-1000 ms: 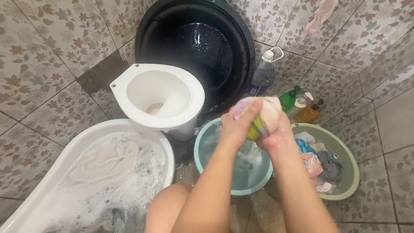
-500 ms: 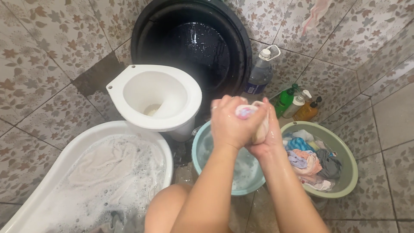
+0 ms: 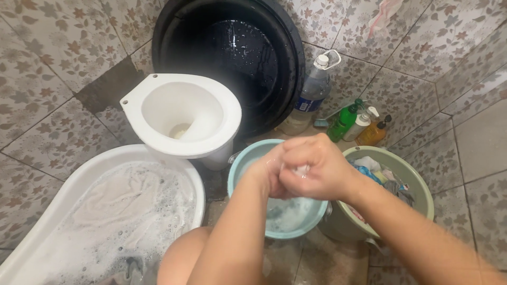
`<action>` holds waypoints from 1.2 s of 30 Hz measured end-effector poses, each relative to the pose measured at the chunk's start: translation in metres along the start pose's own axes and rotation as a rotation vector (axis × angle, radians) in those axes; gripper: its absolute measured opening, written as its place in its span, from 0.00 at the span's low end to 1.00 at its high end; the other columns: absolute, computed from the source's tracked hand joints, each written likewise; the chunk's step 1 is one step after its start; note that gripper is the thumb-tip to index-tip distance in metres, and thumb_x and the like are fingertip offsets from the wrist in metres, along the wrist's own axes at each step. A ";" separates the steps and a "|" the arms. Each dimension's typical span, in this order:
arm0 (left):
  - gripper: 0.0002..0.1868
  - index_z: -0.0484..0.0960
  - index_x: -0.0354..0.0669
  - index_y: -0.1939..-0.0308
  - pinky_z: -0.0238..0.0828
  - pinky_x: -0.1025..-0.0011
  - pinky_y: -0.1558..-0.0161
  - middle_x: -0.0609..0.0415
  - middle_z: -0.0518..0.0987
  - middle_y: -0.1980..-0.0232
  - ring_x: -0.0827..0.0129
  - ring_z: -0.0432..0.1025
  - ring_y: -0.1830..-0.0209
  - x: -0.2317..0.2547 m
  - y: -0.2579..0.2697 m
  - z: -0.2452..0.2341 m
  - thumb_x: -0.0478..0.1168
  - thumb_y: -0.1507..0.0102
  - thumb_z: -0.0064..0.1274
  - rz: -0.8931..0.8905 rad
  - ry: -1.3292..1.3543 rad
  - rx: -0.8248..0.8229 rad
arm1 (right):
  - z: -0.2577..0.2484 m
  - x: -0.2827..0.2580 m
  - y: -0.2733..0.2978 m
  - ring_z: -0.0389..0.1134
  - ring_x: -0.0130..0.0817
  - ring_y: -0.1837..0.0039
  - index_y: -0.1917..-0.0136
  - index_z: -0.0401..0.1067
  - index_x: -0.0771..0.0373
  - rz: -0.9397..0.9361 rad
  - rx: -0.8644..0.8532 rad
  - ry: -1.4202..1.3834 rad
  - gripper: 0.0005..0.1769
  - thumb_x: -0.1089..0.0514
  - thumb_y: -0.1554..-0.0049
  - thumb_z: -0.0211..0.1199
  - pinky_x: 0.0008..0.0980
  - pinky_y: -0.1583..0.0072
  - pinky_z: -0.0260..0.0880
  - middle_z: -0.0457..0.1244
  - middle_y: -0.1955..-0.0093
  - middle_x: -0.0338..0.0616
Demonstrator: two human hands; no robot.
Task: The person hand-washes various small garments in a white basin filled with soapy water, then rinses them in a separate blue basin. They repeatedly scrub, wring, and transfer items between the basins, handling them one at a time.
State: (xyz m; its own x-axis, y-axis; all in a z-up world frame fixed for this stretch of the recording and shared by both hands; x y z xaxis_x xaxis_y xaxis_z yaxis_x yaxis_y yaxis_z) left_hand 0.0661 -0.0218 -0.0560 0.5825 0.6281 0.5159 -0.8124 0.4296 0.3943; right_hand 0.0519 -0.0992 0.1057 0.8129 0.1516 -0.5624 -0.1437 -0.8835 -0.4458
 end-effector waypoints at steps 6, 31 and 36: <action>0.25 0.79 0.43 0.45 0.72 0.55 0.44 0.50 0.80 0.44 0.61 0.75 0.45 -0.001 0.001 0.041 0.56 0.38 0.50 0.090 0.010 -0.035 | -0.045 0.024 0.048 0.65 0.35 0.64 0.65 0.72 0.63 0.063 0.034 0.156 0.04 0.62 0.54 0.66 0.32 0.61 0.63 0.60 0.66 0.43; 0.47 0.64 0.47 0.24 0.46 0.45 0.26 0.38 0.62 0.23 0.45 0.51 0.21 0.030 0.003 0.013 0.68 0.42 0.46 0.234 -0.088 0.704 | 0.014 0.247 0.305 0.47 0.54 0.35 0.37 0.51 0.41 1.798 -0.602 0.426 0.33 0.30 0.51 0.52 0.58 0.37 0.50 0.43 0.34 0.46; 0.38 0.66 0.46 0.26 0.43 0.46 0.24 0.42 0.60 0.21 0.44 0.54 0.21 0.034 0.023 -0.001 0.61 0.36 0.41 0.142 -0.208 0.823 | -0.018 0.225 0.199 0.65 0.43 0.45 0.48 0.70 0.50 1.614 -0.989 0.825 0.17 0.41 0.47 0.55 0.47 0.43 0.65 0.63 0.44 0.44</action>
State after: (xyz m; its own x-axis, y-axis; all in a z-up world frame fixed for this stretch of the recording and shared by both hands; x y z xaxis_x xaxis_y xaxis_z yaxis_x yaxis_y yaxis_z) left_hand 0.0671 0.0103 -0.0301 0.5353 0.4738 0.6993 -0.6473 -0.3017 0.7000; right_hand 0.2158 -0.2488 -0.0970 0.3413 -0.7799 0.5246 -0.7764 0.0807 0.6251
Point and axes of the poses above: each hand's wrist, its own y-axis away from the middle knuckle, its own z-axis out of the palm, x = y × z, the point moved 4 cm from there along -y, towards the middle knuckle
